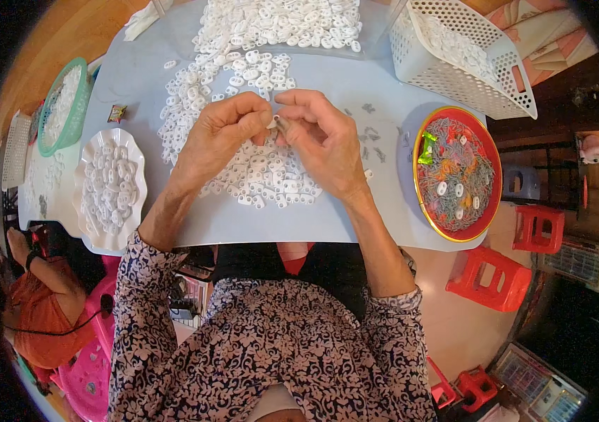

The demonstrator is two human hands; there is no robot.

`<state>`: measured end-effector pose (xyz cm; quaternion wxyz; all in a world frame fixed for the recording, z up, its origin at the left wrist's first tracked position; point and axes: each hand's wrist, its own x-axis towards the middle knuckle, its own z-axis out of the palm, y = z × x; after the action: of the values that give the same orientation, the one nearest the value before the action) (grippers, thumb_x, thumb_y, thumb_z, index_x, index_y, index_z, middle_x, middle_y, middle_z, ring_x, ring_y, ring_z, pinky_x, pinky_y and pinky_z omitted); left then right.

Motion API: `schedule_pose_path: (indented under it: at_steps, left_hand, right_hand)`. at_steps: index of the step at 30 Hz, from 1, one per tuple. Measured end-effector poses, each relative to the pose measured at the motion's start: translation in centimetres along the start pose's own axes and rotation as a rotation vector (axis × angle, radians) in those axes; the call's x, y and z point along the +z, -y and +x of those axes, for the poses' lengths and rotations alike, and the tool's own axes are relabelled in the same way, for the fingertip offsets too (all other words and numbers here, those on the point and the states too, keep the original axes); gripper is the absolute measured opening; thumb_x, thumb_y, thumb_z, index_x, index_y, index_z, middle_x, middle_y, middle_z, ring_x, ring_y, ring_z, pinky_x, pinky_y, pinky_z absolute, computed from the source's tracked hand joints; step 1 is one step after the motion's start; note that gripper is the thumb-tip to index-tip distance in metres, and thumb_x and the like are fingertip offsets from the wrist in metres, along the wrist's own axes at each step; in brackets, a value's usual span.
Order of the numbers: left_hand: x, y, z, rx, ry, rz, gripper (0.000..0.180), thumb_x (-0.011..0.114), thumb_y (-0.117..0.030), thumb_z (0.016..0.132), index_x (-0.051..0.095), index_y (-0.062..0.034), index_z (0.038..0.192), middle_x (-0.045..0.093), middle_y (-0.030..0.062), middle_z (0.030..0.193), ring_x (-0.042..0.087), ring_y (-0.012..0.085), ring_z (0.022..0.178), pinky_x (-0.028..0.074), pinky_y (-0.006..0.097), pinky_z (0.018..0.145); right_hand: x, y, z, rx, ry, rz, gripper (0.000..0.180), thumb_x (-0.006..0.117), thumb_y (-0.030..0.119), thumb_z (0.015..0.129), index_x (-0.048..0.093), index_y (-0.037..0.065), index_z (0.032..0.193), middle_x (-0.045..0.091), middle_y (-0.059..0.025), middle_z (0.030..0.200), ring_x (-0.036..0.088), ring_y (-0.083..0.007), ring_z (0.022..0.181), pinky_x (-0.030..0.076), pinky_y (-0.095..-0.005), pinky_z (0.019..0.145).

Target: The person assembles small white plastic clips by hand, clicking pieces together.

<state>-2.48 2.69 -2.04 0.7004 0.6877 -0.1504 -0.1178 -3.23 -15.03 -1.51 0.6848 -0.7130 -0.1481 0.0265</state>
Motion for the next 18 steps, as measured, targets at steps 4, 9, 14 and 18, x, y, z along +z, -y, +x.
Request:
schedule_pose_path:
  at_steps: [4,9,14,18]
  left_hand:
    - [0.54,-0.15,-0.03,-0.016,-0.074,-0.026,0.016,0.053,-0.014,0.091,0.061,-0.0002,0.085,0.056,0.0,0.067,0.05,0.0063,0.064,0.042,0.022,0.059]
    - [0.74,-0.08,-0.09,0.025,-0.059,-0.006,0.014,0.052,-0.012,0.091,0.059,-0.0003,0.087,0.057,0.0001,0.069,0.051,0.0066,0.065,0.043,0.022,0.06]
    - [0.79,-0.05,-0.19,0.019,-0.074,0.085,0.011,0.051,-0.009,0.089,0.057,-0.0001,0.087,0.055,0.0002,0.068,0.048,0.0057,0.064,0.041,0.022,0.057]
    - [1.12,0.09,-0.15,0.065,-0.1,0.124,0.01,0.051,-0.009,0.087,0.056,0.0001,0.086,0.053,0.0003,0.065,0.045,0.0057,0.061,0.04,0.023,0.054]
  right_hand:
    - [-0.24,0.22,0.02,0.012,-0.028,-0.024,0.022,0.056,-0.002,0.087,0.057,-0.003,0.109,0.064,-0.0077,0.09,0.061,-0.01,0.072,0.052,-0.0233,0.066]
    - [-0.36,-0.07,-0.02,-0.016,-0.025,-0.015,0.022,0.056,-0.002,0.087,0.058,-0.004,0.109,0.064,-0.0081,0.09,0.061,-0.01,0.072,0.052,-0.0227,0.066]
    - [-0.02,-0.17,0.03,0.0,-0.102,0.044,0.019,0.06,-0.001,0.085,0.06,-0.004,0.104,0.064,-0.0066,0.088,0.06,-0.0092,0.071,0.051,-0.0228,0.065]
    - [-0.1,-0.63,0.03,-0.034,-0.086,0.017,0.015,0.061,-0.001,0.084,0.062,-0.003,0.099,0.064,-0.0046,0.081,0.059,-0.0079,0.068,0.05,-0.0219,0.063]
